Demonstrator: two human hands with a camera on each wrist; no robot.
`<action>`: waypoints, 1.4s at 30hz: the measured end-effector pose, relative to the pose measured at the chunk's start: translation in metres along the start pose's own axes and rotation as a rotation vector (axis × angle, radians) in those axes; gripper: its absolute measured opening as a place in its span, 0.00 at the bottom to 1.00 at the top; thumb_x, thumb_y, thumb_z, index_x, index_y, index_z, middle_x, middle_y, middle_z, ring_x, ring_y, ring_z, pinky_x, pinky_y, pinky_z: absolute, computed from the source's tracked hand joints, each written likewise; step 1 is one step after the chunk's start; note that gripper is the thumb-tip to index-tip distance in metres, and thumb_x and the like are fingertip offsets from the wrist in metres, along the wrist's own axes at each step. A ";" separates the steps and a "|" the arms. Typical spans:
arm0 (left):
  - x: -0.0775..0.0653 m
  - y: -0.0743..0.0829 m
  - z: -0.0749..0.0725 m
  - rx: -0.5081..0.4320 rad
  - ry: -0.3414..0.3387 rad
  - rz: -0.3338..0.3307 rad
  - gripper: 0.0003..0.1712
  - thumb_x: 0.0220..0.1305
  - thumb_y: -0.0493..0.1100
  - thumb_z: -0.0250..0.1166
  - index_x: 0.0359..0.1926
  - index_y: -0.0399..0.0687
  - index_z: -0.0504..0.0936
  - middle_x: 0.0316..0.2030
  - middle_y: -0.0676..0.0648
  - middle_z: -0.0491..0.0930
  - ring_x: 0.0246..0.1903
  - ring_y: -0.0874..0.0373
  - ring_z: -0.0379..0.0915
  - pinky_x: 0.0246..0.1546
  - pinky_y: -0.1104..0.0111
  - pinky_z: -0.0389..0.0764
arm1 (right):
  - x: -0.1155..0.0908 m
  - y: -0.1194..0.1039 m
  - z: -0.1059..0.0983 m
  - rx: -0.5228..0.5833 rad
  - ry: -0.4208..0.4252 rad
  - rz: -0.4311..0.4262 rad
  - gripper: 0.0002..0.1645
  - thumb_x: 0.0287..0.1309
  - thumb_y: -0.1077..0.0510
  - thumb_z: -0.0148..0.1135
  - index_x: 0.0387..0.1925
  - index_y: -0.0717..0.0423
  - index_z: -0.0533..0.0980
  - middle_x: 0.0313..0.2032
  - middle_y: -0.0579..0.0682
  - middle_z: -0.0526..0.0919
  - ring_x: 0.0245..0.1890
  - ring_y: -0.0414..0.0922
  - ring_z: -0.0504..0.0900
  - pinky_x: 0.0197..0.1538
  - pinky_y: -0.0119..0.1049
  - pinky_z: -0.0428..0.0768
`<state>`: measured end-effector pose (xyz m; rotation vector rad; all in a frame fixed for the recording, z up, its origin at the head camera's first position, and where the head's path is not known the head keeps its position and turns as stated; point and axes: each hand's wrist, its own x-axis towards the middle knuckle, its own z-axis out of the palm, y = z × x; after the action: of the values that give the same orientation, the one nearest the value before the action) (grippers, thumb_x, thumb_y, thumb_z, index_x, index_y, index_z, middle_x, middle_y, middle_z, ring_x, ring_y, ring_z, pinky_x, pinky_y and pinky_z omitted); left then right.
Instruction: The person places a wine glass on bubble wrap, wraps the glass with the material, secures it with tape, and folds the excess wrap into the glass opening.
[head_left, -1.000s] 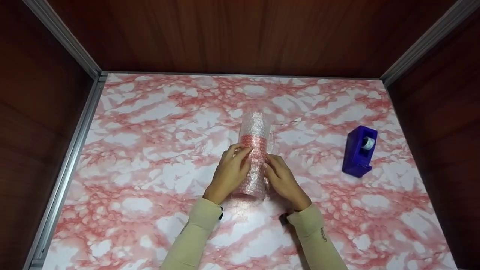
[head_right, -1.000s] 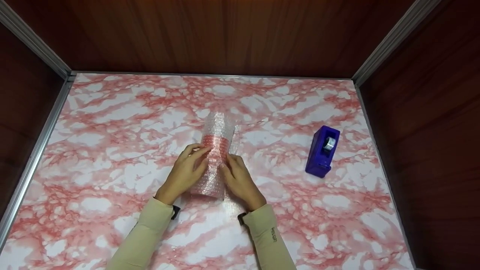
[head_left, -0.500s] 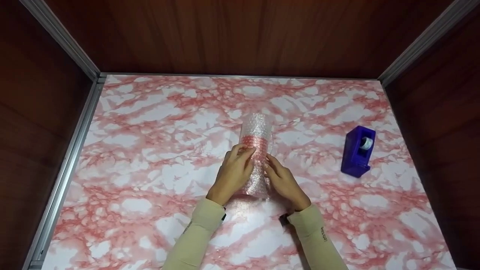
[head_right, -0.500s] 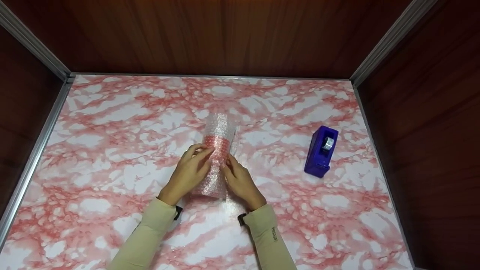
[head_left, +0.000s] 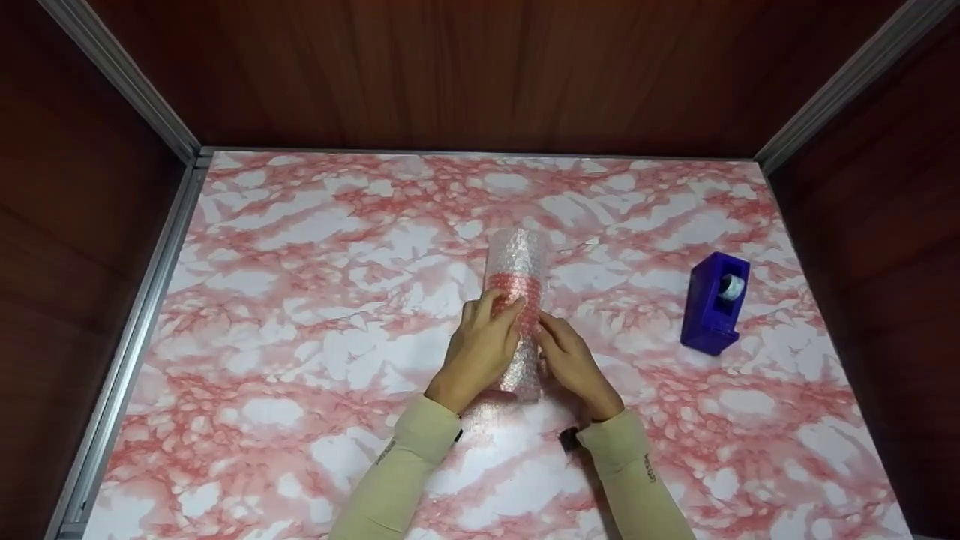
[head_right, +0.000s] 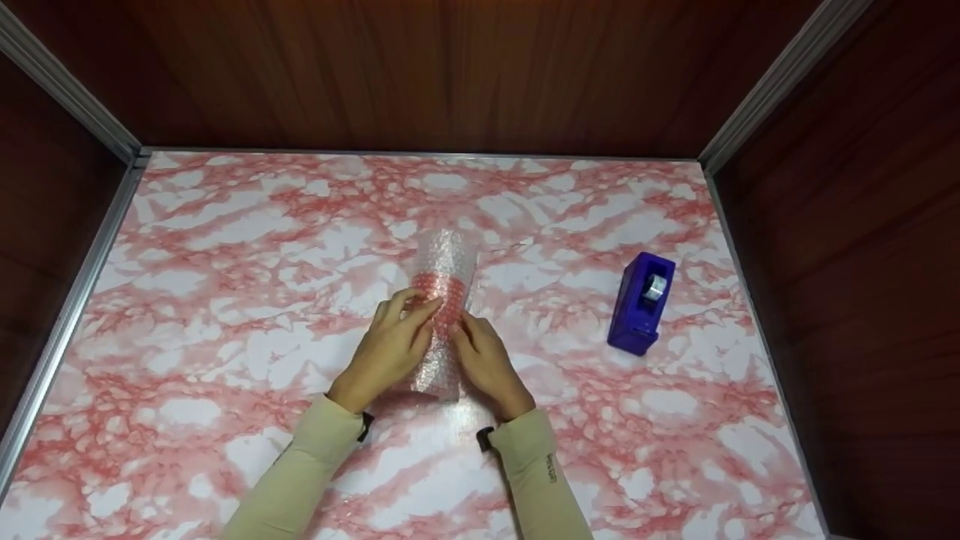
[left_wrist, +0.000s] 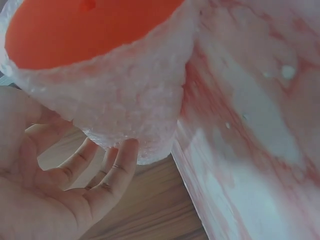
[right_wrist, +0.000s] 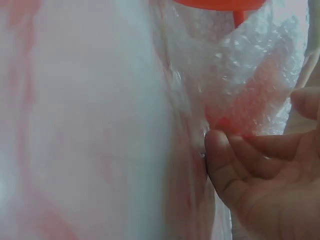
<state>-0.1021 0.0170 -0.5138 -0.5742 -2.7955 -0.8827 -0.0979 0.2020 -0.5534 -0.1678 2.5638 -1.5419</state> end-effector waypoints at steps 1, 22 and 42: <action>0.001 0.001 0.001 0.012 -0.002 0.001 0.23 0.73 0.44 0.56 0.66 0.53 0.78 0.64 0.44 0.67 0.56 0.43 0.67 0.39 0.59 0.81 | 0.000 0.001 0.000 -0.004 0.015 -0.017 0.29 0.78 0.49 0.47 0.71 0.61 0.67 0.52 0.59 0.76 0.37 0.52 0.79 0.43 0.46 0.78; 0.006 0.012 0.007 0.132 0.001 0.034 0.23 0.70 0.43 0.60 0.65 0.53 0.79 0.62 0.43 0.69 0.54 0.44 0.67 0.41 0.61 0.81 | 0.002 0.003 -0.006 0.111 0.072 0.157 0.31 0.77 0.42 0.46 0.71 0.53 0.66 0.56 0.58 0.79 0.46 0.51 0.80 0.46 0.45 0.77; 0.005 0.012 0.008 0.085 0.018 0.050 0.24 0.70 0.42 0.60 0.66 0.51 0.78 0.62 0.42 0.68 0.54 0.42 0.67 0.40 0.60 0.82 | 0.007 -0.001 -0.008 0.599 0.055 0.291 0.27 0.76 0.47 0.49 0.34 0.64 0.82 0.29 0.55 0.82 0.30 0.47 0.78 0.37 0.39 0.77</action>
<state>-0.1019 0.0318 -0.5132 -0.6164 -2.7742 -0.7523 -0.1064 0.2070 -0.5491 0.3020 1.9275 -2.1059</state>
